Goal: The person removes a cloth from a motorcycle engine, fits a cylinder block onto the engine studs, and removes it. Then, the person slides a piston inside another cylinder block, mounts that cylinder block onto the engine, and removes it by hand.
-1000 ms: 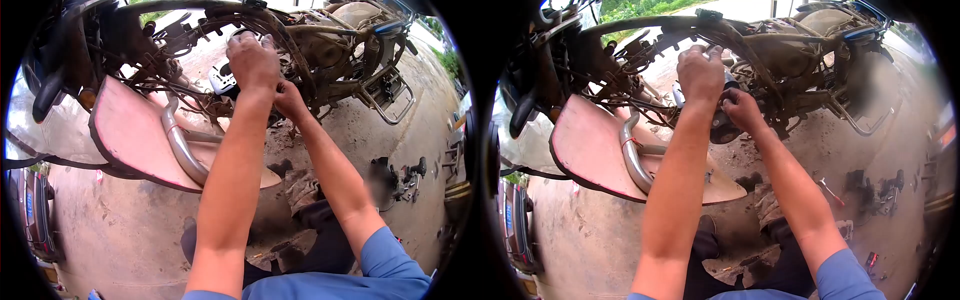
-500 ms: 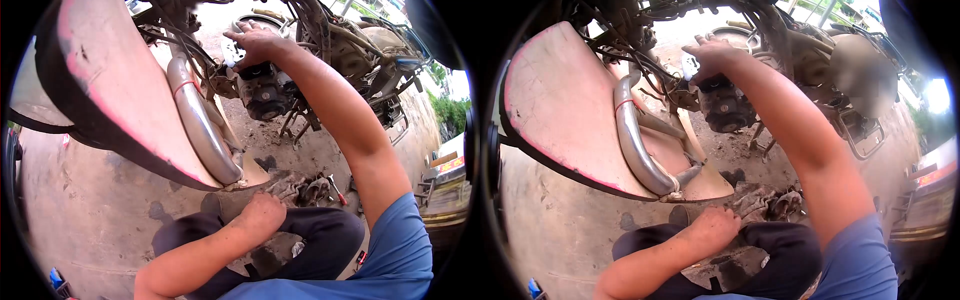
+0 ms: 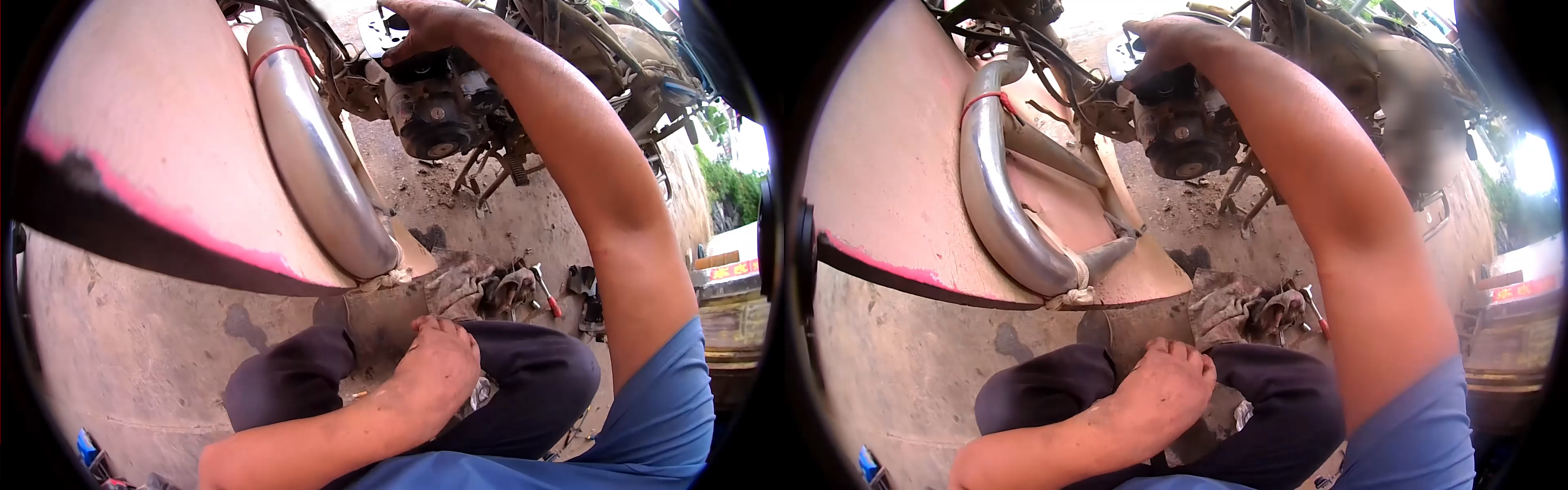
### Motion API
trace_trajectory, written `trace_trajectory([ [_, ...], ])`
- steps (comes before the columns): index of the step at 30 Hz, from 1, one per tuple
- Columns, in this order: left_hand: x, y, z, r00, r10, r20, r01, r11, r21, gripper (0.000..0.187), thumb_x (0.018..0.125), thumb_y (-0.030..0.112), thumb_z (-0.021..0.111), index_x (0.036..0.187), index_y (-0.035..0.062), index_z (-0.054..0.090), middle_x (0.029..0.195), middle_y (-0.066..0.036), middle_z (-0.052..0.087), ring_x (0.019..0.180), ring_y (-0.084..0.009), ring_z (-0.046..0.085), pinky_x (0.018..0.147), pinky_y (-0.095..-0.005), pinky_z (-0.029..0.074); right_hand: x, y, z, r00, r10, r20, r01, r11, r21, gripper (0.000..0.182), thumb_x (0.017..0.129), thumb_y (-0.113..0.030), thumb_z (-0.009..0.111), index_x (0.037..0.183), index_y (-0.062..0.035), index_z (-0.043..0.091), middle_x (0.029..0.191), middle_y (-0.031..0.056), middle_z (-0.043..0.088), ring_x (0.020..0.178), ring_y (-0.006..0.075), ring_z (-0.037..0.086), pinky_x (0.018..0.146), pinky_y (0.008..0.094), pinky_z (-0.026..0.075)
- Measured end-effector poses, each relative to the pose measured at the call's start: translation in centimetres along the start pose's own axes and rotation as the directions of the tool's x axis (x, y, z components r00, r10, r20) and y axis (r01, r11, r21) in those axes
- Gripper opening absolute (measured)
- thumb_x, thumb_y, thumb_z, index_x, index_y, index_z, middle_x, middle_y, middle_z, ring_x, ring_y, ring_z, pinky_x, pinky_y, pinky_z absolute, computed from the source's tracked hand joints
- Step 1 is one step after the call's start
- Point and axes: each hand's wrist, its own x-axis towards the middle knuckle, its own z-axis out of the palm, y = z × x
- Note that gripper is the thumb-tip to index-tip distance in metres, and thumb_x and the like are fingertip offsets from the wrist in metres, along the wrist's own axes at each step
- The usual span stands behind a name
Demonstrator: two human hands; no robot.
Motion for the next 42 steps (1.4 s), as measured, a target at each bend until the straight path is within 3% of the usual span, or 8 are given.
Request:
trace_trajectory([
  [15,-1.2,-1.1,0.4,0.998,-0.032,0.063,0.032,0.999,0.011,0.083,0.065,0.030,0.091,0.133,-0.0070,0.061,0.109,-0.016,0.070,0.104,-0.0290,0.066,0.092,-0.0403,0.050,-6.3,-0.6,1.0,0.997,-0.073,-0.025,0.076,0.986,0.147,0.072,0.094,-0.043,0.082,0.155,-0.0150,0.056,0.149,0.0193,0.063,0.134,0.0318,0.064,0.111,0.0441,0.051],
  [19,-0.9,-0.8,0.2,1.000,0.017,0.011,-0.018,0.999,0.045,0.047,0.087,0.021,0.069,0.127,-0.0047,0.066,0.103,-0.019,0.072,0.097,-0.0325,0.069,0.090,-0.0501,0.053,-19.3,-1.0,6.3,0.969,-0.064,-0.238,0.153,0.912,0.380,0.064,0.099,-0.041,0.079,0.153,-0.0131,0.059,0.149,0.0193,0.063,0.133,0.0311,0.064,0.111,0.0439,0.051],
  [21,-0.7,-0.9,1.0,1.000,0.014,-0.010,-0.014,1.000,0.000,0.048,0.087,0.021,0.070,0.129,-0.0034,0.066,0.103,-0.017,0.072,0.097,-0.0320,0.069,0.090,-0.0503,0.053,-32.8,-0.8,13.7,0.968,0.186,-0.170,-0.023,0.737,0.676,0.060,0.101,-0.040,0.078,0.152,-0.0122,0.061,0.149,0.0193,0.064,0.133,0.0308,0.065,0.110,0.0438,0.051],
  [23,-0.8,-1.0,1.2,1.000,0.001,0.004,-0.001,1.000,0.011,0.050,0.085,0.020,0.071,0.129,-0.0030,0.066,0.106,-0.018,0.073,0.100,-0.0327,0.069,0.091,-0.0504,0.053,-47.6,-1.2,20.9,0.698,0.666,0.263,-0.668,0.472,0.575,0.049,0.109,-0.039,0.067,0.138,0.0002,0.067,0.135,0.0181,0.071,0.129,0.0301,0.064,0.107,0.0390,0.051],
  [26,-0.9,-1.3,1.1,1.000,-0.007,-0.012,0.007,1.000,0.021,0.050,0.084,0.021,0.072,0.128,-0.0030,0.067,0.106,-0.019,0.072,0.102,-0.0326,0.069,0.092,-0.0485,0.053,-18.5,-2.1,5.5,0.993,-0.040,-0.114,0.055,0.990,0.132,0.071,0.096,-0.045,0.077,0.147,-0.0012,0.055,0.140,0.0186,0.068,0.133,0.0324,0.063,0.110,0.0414,0.050],
  [29,-0.9,-1.6,0.8,1.000,0.016,-0.016,-0.015,0.999,0.039,0.050,0.084,0.022,0.072,0.128,-0.0025,0.067,0.105,-0.017,0.072,0.101,-0.0315,0.069,0.091,-0.0462,0.053,-1.6,-1.1,-1.1,0.992,-0.108,0.067,0.119,0.972,-0.201,0.098,0.083,-0.051,0.086,0.156,-0.0027,0.042,0.146,0.0191,0.064,0.136,0.0347,0.061,0.113,0.0438,0.048],
  [37,-0.9,-1.8,-0.8,1.000,-0.025,-0.001,0.025,0.997,-0.073,0.047,0.087,0.018,0.071,0.130,-0.0005,0.066,0.103,-0.013,0.072,0.099,-0.0289,0.070,0.088,-0.0420,0.055,0.7,-0.6,-3.2,0.979,0.072,0.191,-0.060,0.996,-0.072,0.135,0.067,-0.048,0.101,0.169,-0.0061,0.022,0.158,0.0208,0.054,0.146,0.0346,0.053,0.122,0.0449,0.043],
  [42,-4.4,-1.2,-5.9,0.989,-0.047,-0.138,0.034,0.995,-0.093,0.043,0.092,0.022,0.070,0.129,-0.0002,0.066,0.105,-0.013,0.073,0.099,-0.0288,0.072,0.086,-0.0445,0.057,-8.0,-1.2,-4.3,0.947,-0.077,-0.312,0.065,0.997,-0.049,0.102,0.084,-0.040,0.090,0.165,-0.0125,0.035,0.157,0.0168,0.053,0.144,0.0380,0.051,0.117,0.0462,0.047],
])
